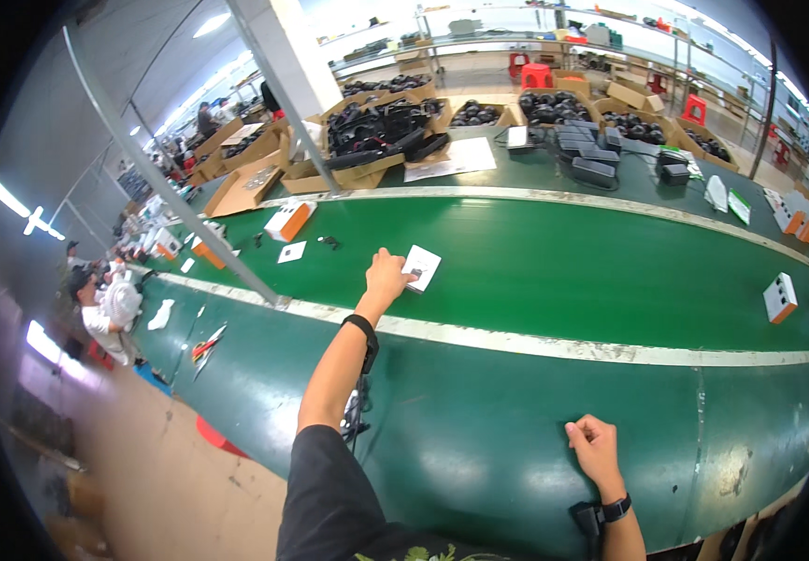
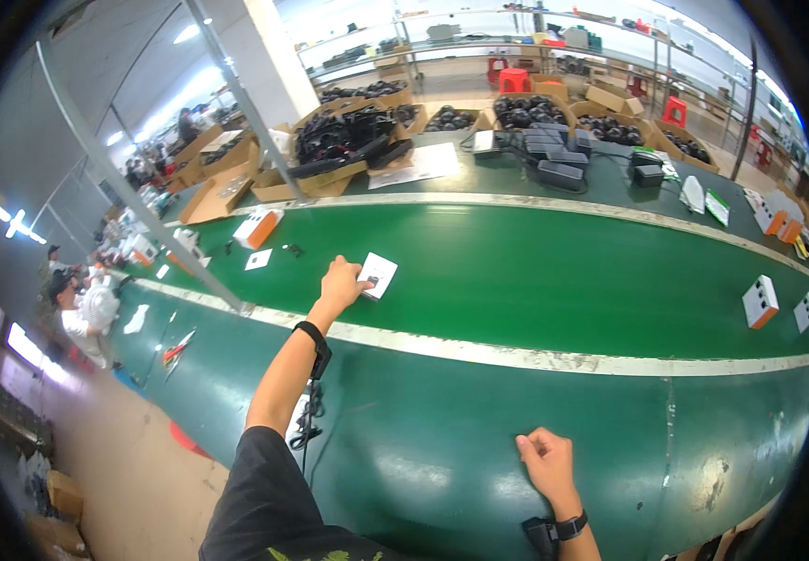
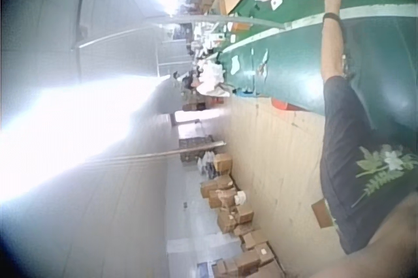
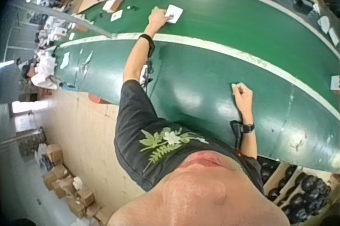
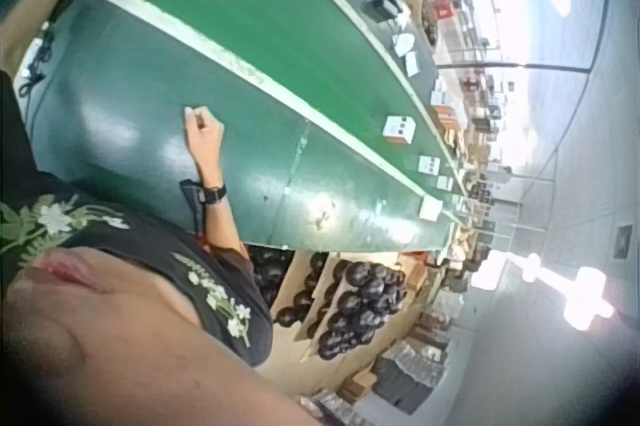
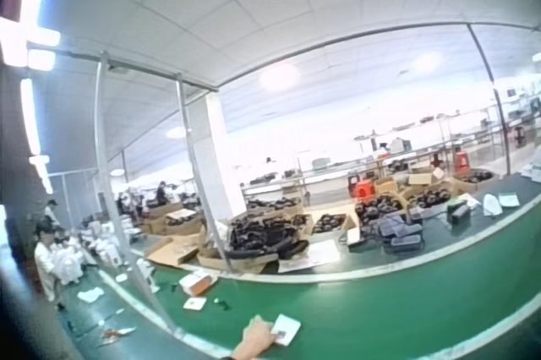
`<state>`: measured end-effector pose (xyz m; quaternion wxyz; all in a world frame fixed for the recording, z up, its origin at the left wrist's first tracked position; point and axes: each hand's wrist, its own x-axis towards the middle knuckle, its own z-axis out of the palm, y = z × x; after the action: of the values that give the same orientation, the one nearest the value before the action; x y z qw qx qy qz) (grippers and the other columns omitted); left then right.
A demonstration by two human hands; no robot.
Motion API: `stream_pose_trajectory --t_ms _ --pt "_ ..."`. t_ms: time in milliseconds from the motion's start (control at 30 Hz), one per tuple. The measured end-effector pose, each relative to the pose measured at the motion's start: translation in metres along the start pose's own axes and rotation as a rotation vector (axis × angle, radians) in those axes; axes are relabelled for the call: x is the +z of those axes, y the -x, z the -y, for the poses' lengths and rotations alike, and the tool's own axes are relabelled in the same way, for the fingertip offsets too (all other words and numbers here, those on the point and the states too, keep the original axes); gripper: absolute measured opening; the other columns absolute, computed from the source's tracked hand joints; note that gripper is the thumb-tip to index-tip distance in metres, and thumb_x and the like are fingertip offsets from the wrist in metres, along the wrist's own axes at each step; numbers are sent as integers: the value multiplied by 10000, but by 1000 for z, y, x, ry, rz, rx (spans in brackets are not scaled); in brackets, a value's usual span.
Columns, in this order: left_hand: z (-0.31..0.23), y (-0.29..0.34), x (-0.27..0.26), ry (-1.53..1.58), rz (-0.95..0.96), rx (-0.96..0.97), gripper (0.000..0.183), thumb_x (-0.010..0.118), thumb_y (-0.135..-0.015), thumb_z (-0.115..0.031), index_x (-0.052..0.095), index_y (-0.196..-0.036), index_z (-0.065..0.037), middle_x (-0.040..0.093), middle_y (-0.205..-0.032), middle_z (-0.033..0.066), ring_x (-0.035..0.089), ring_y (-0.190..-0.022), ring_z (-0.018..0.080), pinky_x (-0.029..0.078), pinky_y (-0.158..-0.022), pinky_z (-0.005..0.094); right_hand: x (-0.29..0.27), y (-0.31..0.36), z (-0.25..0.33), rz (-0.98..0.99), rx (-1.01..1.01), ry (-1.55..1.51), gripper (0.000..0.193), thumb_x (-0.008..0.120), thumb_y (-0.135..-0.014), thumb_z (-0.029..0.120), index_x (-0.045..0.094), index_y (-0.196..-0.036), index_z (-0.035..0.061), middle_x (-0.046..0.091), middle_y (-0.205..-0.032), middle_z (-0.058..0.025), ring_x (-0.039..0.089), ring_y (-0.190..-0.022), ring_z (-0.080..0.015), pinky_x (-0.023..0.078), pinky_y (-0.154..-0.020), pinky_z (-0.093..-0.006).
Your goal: Packaging small electronic components into cardboard boxes on a factory assembly line.
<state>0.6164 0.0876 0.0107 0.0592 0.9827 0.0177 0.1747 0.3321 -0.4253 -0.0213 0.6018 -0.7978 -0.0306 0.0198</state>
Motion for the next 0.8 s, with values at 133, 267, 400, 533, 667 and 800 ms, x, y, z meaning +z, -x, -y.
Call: stream_pose_trajectory --t_ms 133,267,400,533,667,800 --pt "35 57 -58 119 104 -35 398 887 -936 -398 814 -1116 -51 762 -970 186 748 -964 375 586 -834 511 -1 -1 -2 4 14 8 293 779 -1048 153 685 -806 17 668 -650 5 567 -593 -37 415 -558 -249" --pt "51 149 -130 612 137 -216 377 858 -979 -324 821 -1124 21 828 -877 121 774 -778 189 583 -719 383 -4 0 -3 10 5 -5 315 766 -1058 147 656 -790 24 632 -636 20 526 -577 -29 383 -545 -255" --pt "64 233 -138 450 88 -443 426 915 -924 -369 836 -1074 21 828 -832 132 799 -759 222 605 -724 376 -2 -3 -5 18 35 -14 328 750 -1080 154 638 -797 31 622 -665 33 527 -599 -30 388 -569 -247" --pt "56 269 -138 196 -31 -469 539 927 -901 -394 793 -1233 9 800 -1083 175 780 -1008 339 611 -876 434 0 -6 -8 38 14 -49 323 737 -1098 162 627 -818 46 619 -690 26 537 -603 -33 391 -563 -244" --pt "-17 263 -150 145 -376 -228 660 951 -860 -289 692 -1408 -28 718 -1395 214 691 -1255 413 563 -1074 500 -2 -7 -5 42 22 -68 324 736 -1101 171 623 -822 52 627 -687 22 529 -591 -31 381 -545 -238" --pt "-151 249 -148 623 -216 266 553 862 -952 -260 666 -1426 -52 697 -1427 196 637 -1359 416 506 -1170 520 -6 -7 -12 31 18 -59 319 735 -1104 184 628 -829 60 639 -689 19 529 -585 -30 378 -533 -236"
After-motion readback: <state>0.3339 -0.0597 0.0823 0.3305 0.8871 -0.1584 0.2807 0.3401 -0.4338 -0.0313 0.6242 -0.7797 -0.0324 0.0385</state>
